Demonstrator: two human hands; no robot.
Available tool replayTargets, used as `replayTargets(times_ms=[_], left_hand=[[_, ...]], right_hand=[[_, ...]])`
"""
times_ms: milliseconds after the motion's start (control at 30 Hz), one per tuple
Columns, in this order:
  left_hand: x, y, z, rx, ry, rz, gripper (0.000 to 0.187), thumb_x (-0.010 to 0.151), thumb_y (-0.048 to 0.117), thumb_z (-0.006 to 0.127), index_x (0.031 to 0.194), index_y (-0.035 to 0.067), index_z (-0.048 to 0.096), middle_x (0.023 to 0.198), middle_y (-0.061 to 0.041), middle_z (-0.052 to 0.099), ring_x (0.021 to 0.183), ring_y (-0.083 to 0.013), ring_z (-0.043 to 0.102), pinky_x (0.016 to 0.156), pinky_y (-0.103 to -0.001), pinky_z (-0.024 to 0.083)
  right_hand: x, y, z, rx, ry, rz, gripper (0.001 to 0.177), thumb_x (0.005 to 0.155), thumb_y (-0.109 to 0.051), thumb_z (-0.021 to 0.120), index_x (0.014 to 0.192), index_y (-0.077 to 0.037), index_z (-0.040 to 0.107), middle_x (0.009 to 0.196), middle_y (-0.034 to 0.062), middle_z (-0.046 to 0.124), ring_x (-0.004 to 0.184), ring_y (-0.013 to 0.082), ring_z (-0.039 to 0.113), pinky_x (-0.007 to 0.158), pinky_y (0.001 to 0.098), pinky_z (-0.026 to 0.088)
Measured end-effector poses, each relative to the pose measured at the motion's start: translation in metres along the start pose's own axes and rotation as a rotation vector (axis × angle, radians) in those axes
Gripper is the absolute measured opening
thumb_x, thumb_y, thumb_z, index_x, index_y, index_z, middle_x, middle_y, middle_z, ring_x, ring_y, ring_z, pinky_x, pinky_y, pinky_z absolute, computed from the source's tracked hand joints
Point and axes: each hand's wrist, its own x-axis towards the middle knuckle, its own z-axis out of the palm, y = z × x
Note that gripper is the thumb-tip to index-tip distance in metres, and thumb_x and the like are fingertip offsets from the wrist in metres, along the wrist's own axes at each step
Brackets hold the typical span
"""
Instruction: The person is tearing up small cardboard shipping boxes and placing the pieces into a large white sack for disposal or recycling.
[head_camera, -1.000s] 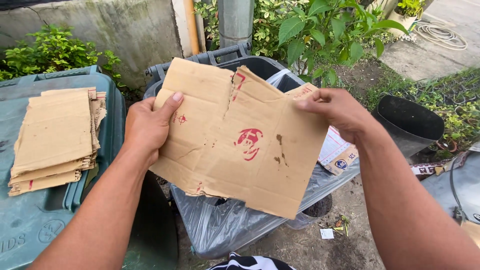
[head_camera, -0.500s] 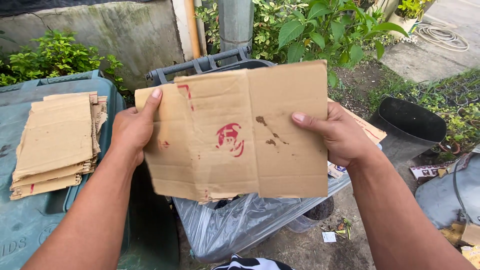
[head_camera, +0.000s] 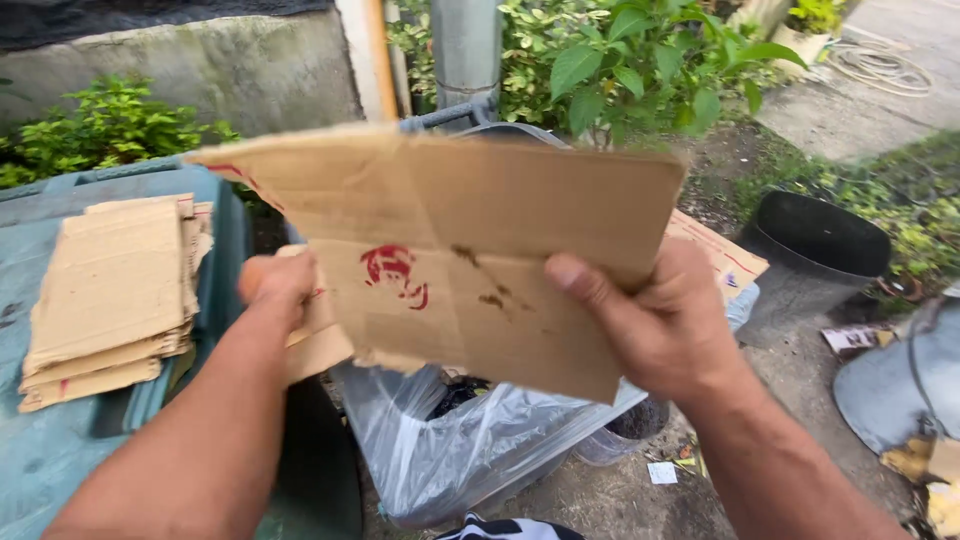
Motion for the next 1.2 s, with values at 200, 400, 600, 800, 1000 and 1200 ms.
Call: replayTargets(times_ms=[200,400,600,800,1000,1200], left_hand=[[-0.02,0.012,-0.036,-0.392,-0.093,0.073,0.045,0.098,0.04,0.072,0.117,-0.001,0.068,0.11,-0.015,0.07,0.098,-0.0247,0.069,0.08,-0.044,0.054],[0.029,0.033,-0.094,-0.608,-0.258,0.403,0.026,0.103,0.023,0.064,0.12,0.005,0.069,0.104,-0.007,0.073,0.086,-0.0162,0.066,0.072,-0.037,0.056],[0.179,-0.011,-0.167,-0.345,0.055,0.315,0.047,0.099,0.031,0.065,0.141,0.018,0.05,0.113,-0.009,0.068,0.089,-0.0224,0.07,0.062,-0.046,0.058],[0.154,-0.024,-0.169,0.614,0.129,0.499,0.111,0.075,0.091,0.06,0.156,0.017,0.049,0.145,-0.031,0.055,0.13,-0.052,0.054,0.105,-0.065,0.044],[0.048,-0.021,-0.137,0.904,-0.042,0.313,0.119,0.064,0.09,0.065,0.162,0.029,0.035,0.168,-0.015,0.023,0.154,-0.0411,0.014,0.115,-0.074,0.017],[-0.074,0.052,-0.131,0.002,-0.001,0.766,0.058,0.093,0.048,0.075,0.136,0.011,0.067,0.146,-0.017,0.06,0.142,-0.0319,0.054,0.122,-0.044,0.04]], right_hand=[[0.013,0.042,-0.052,0.451,0.464,0.075,0.029,0.098,-0.016,0.071,0.119,0.004,0.067,0.109,0.0123,0.075,0.092,0.0201,0.074,0.085,0.037,0.064],[0.004,0.066,-0.049,0.61,0.661,0.431,0.032,0.092,-0.012,0.063,0.12,0.004,0.063,0.109,0.0152,0.073,0.093,0.025,0.075,0.086,0.0422,0.064],[0.005,0.076,-0.033,0.636,0.521,0.506,0.033,0.094,-0.013,0.064,0.121,0.006,0.063,0.11,0.0157,0.073,0.093,0.0241,0.074,0.086,0.0414,0.062],[0.014,0.073,-0.007,0.591,0.444,0.603,0.034,0.092,-0.014,0.064,0.121,0.003,0.063,0.108,0.0167,0.073,0.09,0.0249,0.074,0.08,0.0415,0.063],[0.021,0.068,0.006,0.61,0.412,0.701,0.035,0.091,-0.016,0.067,0.12,0.003,0.063,0.106,0.0198,0.074,0.089,0.0249,0.075,0.077,0.0406,0.064],[0.027,0.064,0.016,0.673,0.244,0.671,0.036,0.091,-0.018,0.067,0.119,0.003,0.067,0.106,0.0191,0.076,0.088,0.0247,0.076,0.076,0.0406,0.064]])
